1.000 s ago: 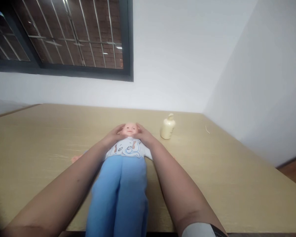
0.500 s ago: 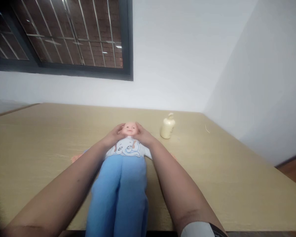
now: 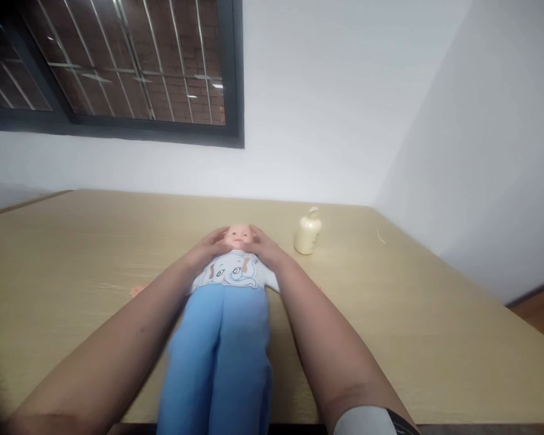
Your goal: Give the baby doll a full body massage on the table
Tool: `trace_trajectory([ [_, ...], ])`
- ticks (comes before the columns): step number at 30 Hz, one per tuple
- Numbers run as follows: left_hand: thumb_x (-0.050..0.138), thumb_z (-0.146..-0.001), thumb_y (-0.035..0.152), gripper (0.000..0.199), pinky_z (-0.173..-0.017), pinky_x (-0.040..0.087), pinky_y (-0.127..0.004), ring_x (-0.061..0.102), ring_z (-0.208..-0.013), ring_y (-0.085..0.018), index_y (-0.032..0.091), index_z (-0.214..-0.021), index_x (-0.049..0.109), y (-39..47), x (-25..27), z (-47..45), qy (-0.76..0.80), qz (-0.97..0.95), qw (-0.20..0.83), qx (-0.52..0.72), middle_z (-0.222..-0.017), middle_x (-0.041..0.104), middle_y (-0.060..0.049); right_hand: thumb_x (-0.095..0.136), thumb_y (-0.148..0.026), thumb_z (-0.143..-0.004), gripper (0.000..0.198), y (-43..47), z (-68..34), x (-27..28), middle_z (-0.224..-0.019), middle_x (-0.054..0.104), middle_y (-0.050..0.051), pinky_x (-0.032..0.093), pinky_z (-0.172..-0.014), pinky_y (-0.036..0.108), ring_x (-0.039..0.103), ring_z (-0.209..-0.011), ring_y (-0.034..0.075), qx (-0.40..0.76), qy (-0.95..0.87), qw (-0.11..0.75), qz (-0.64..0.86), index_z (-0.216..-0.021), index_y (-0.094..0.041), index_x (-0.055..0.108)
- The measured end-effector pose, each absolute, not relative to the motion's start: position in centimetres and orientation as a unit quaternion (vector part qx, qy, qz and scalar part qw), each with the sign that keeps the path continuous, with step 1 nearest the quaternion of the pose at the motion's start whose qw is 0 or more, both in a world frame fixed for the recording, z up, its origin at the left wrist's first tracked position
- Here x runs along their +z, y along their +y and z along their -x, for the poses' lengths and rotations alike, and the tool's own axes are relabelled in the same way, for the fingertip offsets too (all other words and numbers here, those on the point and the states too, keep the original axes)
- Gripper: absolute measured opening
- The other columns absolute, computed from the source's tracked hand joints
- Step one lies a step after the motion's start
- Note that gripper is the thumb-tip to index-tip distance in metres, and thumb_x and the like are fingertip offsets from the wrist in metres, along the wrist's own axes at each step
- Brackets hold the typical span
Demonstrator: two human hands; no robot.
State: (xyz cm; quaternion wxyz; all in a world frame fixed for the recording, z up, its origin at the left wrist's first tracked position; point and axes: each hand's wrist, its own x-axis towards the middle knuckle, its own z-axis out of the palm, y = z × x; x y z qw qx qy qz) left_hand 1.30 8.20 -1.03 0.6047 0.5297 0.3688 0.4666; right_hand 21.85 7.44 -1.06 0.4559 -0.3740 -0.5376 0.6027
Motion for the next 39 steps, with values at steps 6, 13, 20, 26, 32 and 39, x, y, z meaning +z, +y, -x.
trace_trajectory([
  [6, 0.087, -0.06, 0.029, 0.088, -0.093, 0.052, -0.041, 0.06, -0.12, -0.033, 0.022, -0.138, 0.046, 8.4, -1.4, -1.5, 0.401, -0.597, 0.529, 0.45, -0.142, 0.051, -0.016, 0.089, -0.037, -0.059, 0.101, 7.4, -21.5, -1.0, -0.136, 0.059, 0.01, 0.054, -0.096, 0.041, 0.062, -0.118, 0.03, 0.522, -0.605, 0.44, 0.41, -0.147, -0.028, 0.04],
  [13, 0.081, -0.067, 0.027, 0.081, -0.092, 0.052, -0.04, 0.06, -0.119, -0.031, 0.022, -0.14, 0.045, 8.6, -1.5, -1.4, 0.415, -0.632, 0.488, 0.436, -0.139, 0.055, -0.014, 0.087, -0.032, -0.061, 0.099, 6.9, -21.6, -0.4, -0.14, 0.056, 0.011, 0.057, -0.088, 0.036, 0.063, -0.116, 0.028, 0.512, -0.621, 0.432, 0.408, -0.148, -0.026, 0.038],
  [20, 0.08, -0.063, 0.019, 0.08, -0.095, 0.051, -0.041, 0.062, -0.117, -0.031, 0.019, -0.138, 0.053, 8.3, -1.1, -1.2, 0.358, -0.526, 0.617, 0.464, -0.14, 0.057, -0.015, 0.074, -0.012, -0.061, 0.089, 7.0, -21.9, -0.4, -0.122, 0.069, 0.006, 0.057, -0.073, 0.029, 0.07, -0.092, 0.022, 0.626, -0.523, 0.45, 0.362, -0.144, -0.028, 0.045],
  [26, 0.074, -0.061, 0.014, 0.065, -0.089, 0.054, -0.042, 0.068, -0.105, -0.034, 0.013, -0.124, 0.065, 7.8, -0.2, -1.0, 0.314, -0.489, 0.67, 0.462, -0.121, 0.069, -0.016, 0.06, -0.008, -0.061, 0.091, 6.7, -21.7, 0.0, -0.111, 0.072, 0.005, 0.056, -0.069, 0.03, 0.07, -0.085, 0.021, 0.655, -0.463, 0.465, 0.375, -0.148, -0.027, 0.042],
  [32, 0.084, -0.061, 0.021, 0.086, -0.087, 0.054, -0.038, 0.066, -0.109, -0.03, 0.022, -0.139, 0.049, 8.0, -0.9, -1.3, 0.378, -0.53, 0.605, 0.458, -0.139, 0.056, -0.015, 0.082, -0.029, -0.066, 0.097, 7.1, -21.7, -0.8, -0.14, 0.056, 0.009, 0.055, -0.09, 0.035, 0.064, -0.114, 0.026, 0.558, -0.578, 0.446, 0.394, -0.151, -0.027, 0.035],
  [39, 0.082, -0.065, 0.025, 0.088, -0.085, 0.054, -0.038, 0.063, -0.112, -0.031, 0.021, -0.143, 0.042, 8.5, -1.3, -1.4, 0.414, -0.607, 0.523, 0.431, -0.138, 0.055, -0.016, 0.086, -0.039, -0.062, 0.106, 7.1, -21.5, -0.6, -0.135, 0.06, 0.009, 0.056, -0.088, 0.037, 0.067, -0.106, 0.027, 0.486, -0.628, 0.409, 0.451, -0.152, -0.029, 0.032],
])
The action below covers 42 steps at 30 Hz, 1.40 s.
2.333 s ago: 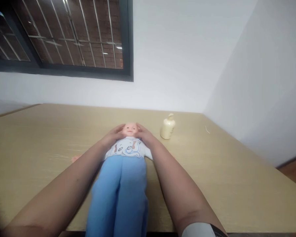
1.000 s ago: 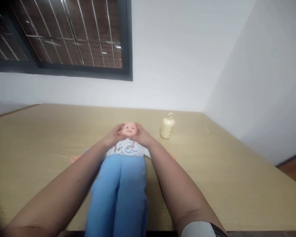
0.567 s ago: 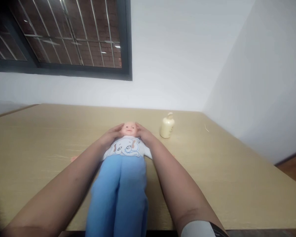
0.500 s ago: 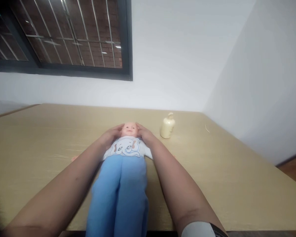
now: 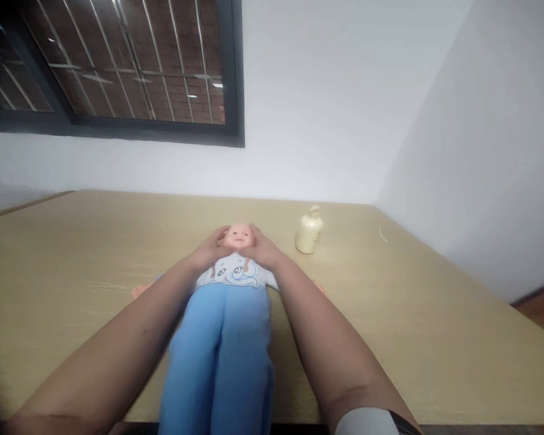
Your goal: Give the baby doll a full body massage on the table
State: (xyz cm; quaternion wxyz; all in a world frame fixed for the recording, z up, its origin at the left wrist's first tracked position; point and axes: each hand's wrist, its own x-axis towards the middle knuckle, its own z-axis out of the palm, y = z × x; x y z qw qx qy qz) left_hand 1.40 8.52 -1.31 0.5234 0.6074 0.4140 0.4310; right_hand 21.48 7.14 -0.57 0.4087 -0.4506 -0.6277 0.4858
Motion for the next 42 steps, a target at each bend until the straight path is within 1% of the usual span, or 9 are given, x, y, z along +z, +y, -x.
trace_trajectory([
  [8, 0.08, -0.067, 0.025, 0.084, -0.092, 0.052, -0.041, 0.062, -0.117, -0.032, 0.021, -0.143, 0.045, 8.8, -1.7, -1.2, 0.4, -0.584, 0.544, 0.45, -0.144, 0.052, -0.016, 0.075, -0.027, -0.068, 0.097, 7.3, -21.7, -0.7, -0.135, 0.061, 0.007, 0.057, -0.078, 0.034, 0.068, -0.103, 0.025, 0.532, -0.603, 0.413, 0.428, -0.153, -0.031, 0.03],
  [11, 0.08, -0.064, 0.022, 0.08, -0.096, 0.049, -0.042, 0.06, -0.12, -0.032, 0.02, -0.139, 0.051, 8.5, -1.3, -1.2, 0.366, -0.55, 0.593, 0.46, -0.143, 0.054, -0.015, 0.067, -0.017, -0.064, 0.097, 7.8, -21.7, -1.1, -0.137, 0.06, 0.006, 0.056, -0.08, 0.033, 0.068, -0.103, 0.023, 0.553, -0.567, 0.435, 0.428, -0.153, -0.031, 0.03],
  [14, 0.078, -0.061, 0.018, 0.074, -0.096, 0.049, -0.043, 0.063, -0.115, -0.032, 0.019, -0.132, 0.058, 8.1, -0.7, -1.2, 0.337, -0.512, 0.638, 0.465, -0.135, 0.061, -0.014, 0.063, -0.011, -0.059, 0.095, 7.8, -21.4, -0.9, -0.132, 0.064, 0.004, 0.056, -0.08, 0.032, 0.068, -0.099, 0.023, 0.589, -0.539, 0.451, 0.398, -0.149, -0.03, 0.039],
  [18, 0.075, -0.062, 0.018, 0.064, -0.092, 0.052, -0.044, 0.066, -0.109, -0.033, 0.017, -0.125, 0.063, 8.0, -0.4, -1.0, 0.336, -0.494, 0.652, 0.466, -0.123, 0.067, -0.014, 0.063, -0.015, -0.065, 0.087, 7.3, -21.3, -0.4, -0.125, 0.067, 0.004, 0.057, -0.083, 0.034, 0.068, -0.1, 0.023, 0.621, -0.499, 0.464, 0.388, -0.148, -0.028, 0.042],
  [22, 0.079, -0.063, 0.02, 0.067, -0.09, 0.053, -0.04, 0.065, -0.111, -0.031, 0.019, -0.127, 0.058, 8.2, -0.9, -1.0, 0.347, -0.518, 0.624, 0.471, -0.131, 0.061, -0.013, 0.07, -0.027, -0.073, 0.087, 6.9, -21.5, -0.3, -0.14, 0.058, 0.007, 0.055, -0.092, 0.037, 0.064, -0.114, 0.025, 0.601, -0.522, 0.461, 0.393, -0.152, -0.028, 0.033],
  [25, 0.086, -0.062, 0.027, 0.078, -0.087, 0.054, -0.039, 0.064, -0.111, -0.031, 0.023, -0.132, 0.052, 8.3, -1.2, -1.1, 0.392, -0.56, 0.573, 0.453, -0.137, 0.055, -0.014, 0.084, -0.033, -0.066, 0.098, 6.8, -21.6, -0.4, -0.147, 0.05, 0.009, 0.054, -0.094, 0.036, 0.059, -0.123, 0.027, 0.554, -0.58, 0.446, 0.398, -0.151, -0.028, 0.034],
  [29, 0.087, -0.064, 0.033, 0.083, -0.086, 0.054, -0.037, 0.063, -0.114, -0.031, 0.022, -0.135, 0.047, 8.2, -1.2, -1.4, 0.407, -0.594, 0.539, 0.438, -0.136, 0.055, -0.015, 0.087, -0.039, -0.063, 0.097, 6.6, -21.4, -0.2, -0.14, 0.056, 0.01, 0.058, -0.087, 0.036, 0.064, -0.113, 0.028, 0.526, -0.598, 0.433, 0.422, -0.147, -0.028, 0.04],
  [38, 0.083, -0.067, 0.03, 0.08, -0.084, 0.053, -0.037, 0.064, -0.112, -0.031, 0.021, -0.138, 0.047, 7.9, -0.6, -1.3, 0.431, -0.598, 0.525, 0.426, -0.132, 0.06, -0.015, 0.081, -0.026, -0.067, 0.083, 6.5, -21.6, 0.0, -0.131, 0.063, 0.008, 0.058, -0.081, 0.033, 0.067, -0.107, 0.026, 0.518, -0.613, 0.43, 0.414, -0.142, -0.028, 0.046],
  [42, 0.079, -0.068, 0.027, 0.072, -0.09, 0.051, -0.039, 0.062, -0.116, -0.032, 0.02, -0.134, 0.054, 7.1, 0.0, -1.4, 0.376, -0.585, 0.574, 0.433, -0.134, 0.061, -0.014, 0.078, -0.021, -0.066, 0.081, 6.5, -22.0, 0.1, -0.127, 0.066, 0.007, 0.057, -0.081, 0.032, 0.068, -0.105, 0.024, 0.585, -0.586, 0.438, 0.349, -0.14, -0.029, 0.048],
])
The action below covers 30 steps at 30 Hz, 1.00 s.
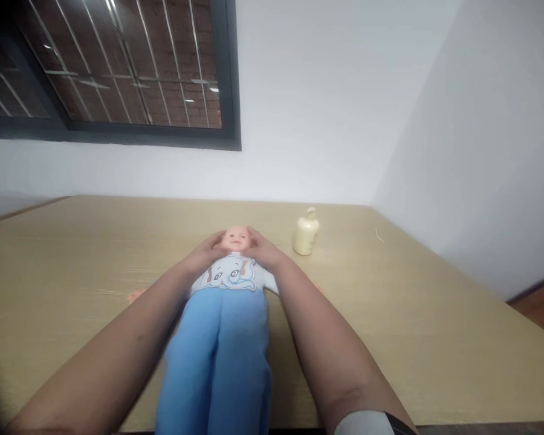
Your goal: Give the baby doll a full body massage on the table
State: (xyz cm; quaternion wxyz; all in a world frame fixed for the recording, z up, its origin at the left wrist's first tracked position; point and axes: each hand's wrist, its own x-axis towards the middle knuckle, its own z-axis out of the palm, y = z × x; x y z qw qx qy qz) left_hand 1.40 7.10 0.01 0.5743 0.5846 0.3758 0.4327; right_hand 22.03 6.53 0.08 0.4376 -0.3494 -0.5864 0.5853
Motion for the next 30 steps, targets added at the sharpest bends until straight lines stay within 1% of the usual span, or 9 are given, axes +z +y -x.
trace_trajectory([
  [5, 0.073, -0.066, 0.018, 0.063, -0.089, 0.052, -0.041, 0.068, -0.105, -0.031, 0.017, -0.128, 0.061, 6.8, 0.4, -1.4, 0.305, -0.531, 0.656, 0.442, -0.123, 0.068, -0.014, 0.074, -0.01, -0.059, 0.085, 6.9, -22.4, 0.0, -0.121, 0.069, 0.007, 0.056, -0.078, 0.029, 0.069, -0.101, 0.023, 0.656, -0.546, 0.433, 0.289, -0.138, -0.026, 0.051],
  [10, 0.071, -0.061, 0.016, 0.059, -0.081, 0.055, -0.041, 0.07, -0.098, -0.031, 0.016, -0.12, 0.067, 7.5, 0.1, -1.4, 0.337, -0.484, 0.663, 0.462, -0.112, 0.073, -0.013, 0.062, -0.009, -0.058, 0.089, 7.3, -22.2, -0.3, -0.119, 0.07, 0.007, 0.055, -0.073, 0.029, 0.069, -0.096, 0.021, 0.65, -0.486, 0.461, 0.36, -0.145, -0.024, 0.045],
  [12, 0.074, -0.061, 0.02, 0.057, -0.08, 0.055, -0.041, 0.071, -0.095, -0.032, 0.017, -0.118, 0.068, 7.7, -0.2, -1.4, 0.368, -0.474, 0.639, 0.481, -0.106, 0.074, -0.013, 0.06, -0.011, -0.06, 0.085, 7.5, -22.1, -0.4, -0.117, 0.071, 0.007, 0.055, -0.074, 0.029, 0.07, -0.094, 0.021, 0.624, -0.499, 0.462, 0.386, -0.143, -0.024, 0.047],
  [15, 0.078, -0.063, 0.029, 0.055, -0.078, 0.055, -0.04, 0.071, -0.093, -0.031, 0.018, -0.116, 0.068, 7.8, -0.5, -1.5, 0.402, -0.475, 0.597, 0.507, -0.101, 0.075, -0.012, 0.06, -0.017, -0.064, 0.07, 8.0, -22.0, -0.6, -0.113, 0.072, 0.008, 0.056, -0.077, 0.031, 0.07, -0.095, 0.022, 0.567, -0.53, 0.463, 0.429, -0.134, -0.022, 0.055],
  [17, 0.079, -0.064, 0.035, 0.056, -0.076, 0.055, -0.038, 0.071, -0.09, -0.029, 0.018, -0.116, 0.067, 7.9, -0.7, -1.7, 0.414, -0.481, 0.577, 0.514, -0.099, 0.075, -0.011, 0.061, -0.022, -0.068, 0.06, 8.4, -22.2, -0.9, -0.117, 0.07, 0.01, 0.056, -0.08, 0.034, 0.069, -0.099, 0.024, 0.532, -0.537, 0.469, 0.457, -0.128, -0.021, 0.059],
  [20, 0.08, -0.064, 0.042, 0.057, -0.072, 0.054, -0.036, 0.07, -0.085, -0.027, 0.018, -0.114, 0.067, 7.8, -0.8, -1.9, 0.428, -0.49, 0.552, 0.522, -0.094, 0.074, -0.009, 0.064, -0.025, -0.068, 0.055, 9.2, -22.6, -1.3, -0.129, 0.064, 0.011, 0.054, -0.087, 0.038, 0.065, -0.11, 0.026, 0.475, -0.543, 0.486, 0.493, -0.123, -0.021, 0.062],
  [24, 0.08, -0.063, 0.048, 0.058, -0.069, 0.053, -0.033, 0.069, -0.079, -0.023, 0.017, -0.11, 0.066, 7.7, -0.6, -2.0, 0.445, -0.5, 0.505, 0.545, -0.089, 0.071, -0.007, 0.066, -0.022, -0.068, 0.048, 9.3, -23.0, -0.7, -0.127, 0.065, 0.01, 0.048, -0.1, 0.041, 0.061, -0.117, 0.025, 0.405, -0.572, 0.503, 0.506, -0.116, -0.02, 0.067],
  [26, 0.078, -0.064, 0.047, 0.054, -0.07, 0.052, -0.032, 0.067, -0.083, -0.022, 0.018, -0.108, 0.066, 7.6, -0.3, -1.9, 0.452, -0.504, 0.475, 0.562, -0.092, 0.07, -0.007, 0.066, -0.021, -0.07, 0.043, 8.9, -23.3, 0.5, -0.122, 0.068, 0.009, 0.046, -0.104, 0.04, 0.062, -0.116, 0.024, 0.37, -0.592, 0.514, 0.499, -0.113, -0.021, 0.069],
  [30, 0.075, -0.069, 0.04, 0.039, -0.082, 0.049, -0.032, 0.061, -0.102, -0.023, 0.02, -0.102, 0.067, 7.3, 1.0, -1.7, 0.463, -0.507, 0.413, 0.599, -0.108, 0.066, -0.007, 0.064, -0.024, -0.076, 0.032, 7.6, -25.5, 4.2, -0.112, 0.072, 0.004, 0.044, -0.107, 0.04, 0.064, -0.11, 0.022, 0.287, -0.626, 0.544, 0.48, -0.107, -0.025, 0.072],
])
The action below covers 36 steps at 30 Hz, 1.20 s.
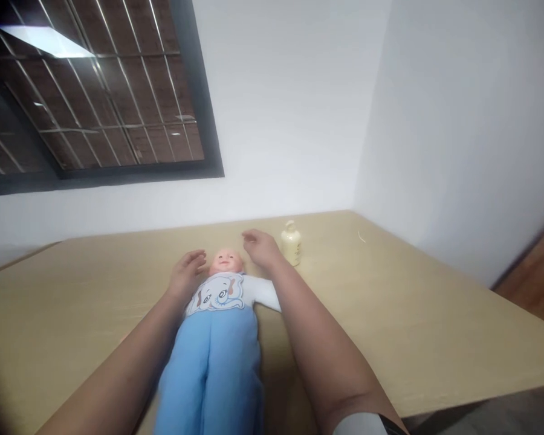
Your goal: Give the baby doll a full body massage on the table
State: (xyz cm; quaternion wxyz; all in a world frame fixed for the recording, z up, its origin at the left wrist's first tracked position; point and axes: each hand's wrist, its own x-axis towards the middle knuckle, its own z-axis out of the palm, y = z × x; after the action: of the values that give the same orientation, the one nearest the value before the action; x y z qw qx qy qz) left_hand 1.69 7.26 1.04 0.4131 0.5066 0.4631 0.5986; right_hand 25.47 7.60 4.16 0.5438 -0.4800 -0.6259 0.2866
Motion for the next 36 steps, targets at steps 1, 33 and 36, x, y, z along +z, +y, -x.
trace_trajectory([
  [1, 0.074, -0.07, 0.038, 0.036, -0.086, 0.048, -0.033, 0.059, -0.105, -0.023, 0.02, -0.099, 0.068, 7.1, 1.6, -1.8, 0.464, -0.507, 0.401, 0.605, -0.108, 0.065, -0.007, 0.063, -0.026, -0.078, 0.031, 7.2, -26.4, 5.1, -0.111, 0.072, 0.003, 0.043, -0.107, 0.041, 0.064, -0.109, 0.022, 0.266, -0.626, 0.554, 0.48, -0.107, -0.027, 0.072],
  [33, 0.048, -0.094, 0.046, 0.061, -0.076, 0.06, -0.033, 0.067, -0.108, -0.031, 0.002, -0.135, 0.05, 8.9, 9.2, -21.4, 0.32, -0.304, 0.788, 0.429, -0.119, 0.063, -0.026, 0.047, -0.014, -0.084, 0.049, 7.4, -34.9, 3.8, -0.137, 0.062, 0.004, 0.046, -0.106, 0.033, 0.061, -0.123, 0.02, -0.004, -0.593, 0.495, 0.635, -0.129, -0.022, 0.063],
  [36, 0.05, -0.093, 0.045, 0.06, -0.08, 0.06, -0.036, 0.067, -0.109, -0.033, 0.001, -0.133, 0.051, 8.4, 9.4, -18.7, 0.312, -0.295, 0.783, 0.45, -0.12, 0.063, -0.028, 0.047, -0.011, -0.083, 0.049, 7.1, -35.0, 4.8, -0.137, 0.063, 0.008, 0.041, -0.112, 0.035, 0.058, -0.127, 0.022, -0.014, -0.606, 0.473, 0.639, -0.128, -0.018, 0.064],
])
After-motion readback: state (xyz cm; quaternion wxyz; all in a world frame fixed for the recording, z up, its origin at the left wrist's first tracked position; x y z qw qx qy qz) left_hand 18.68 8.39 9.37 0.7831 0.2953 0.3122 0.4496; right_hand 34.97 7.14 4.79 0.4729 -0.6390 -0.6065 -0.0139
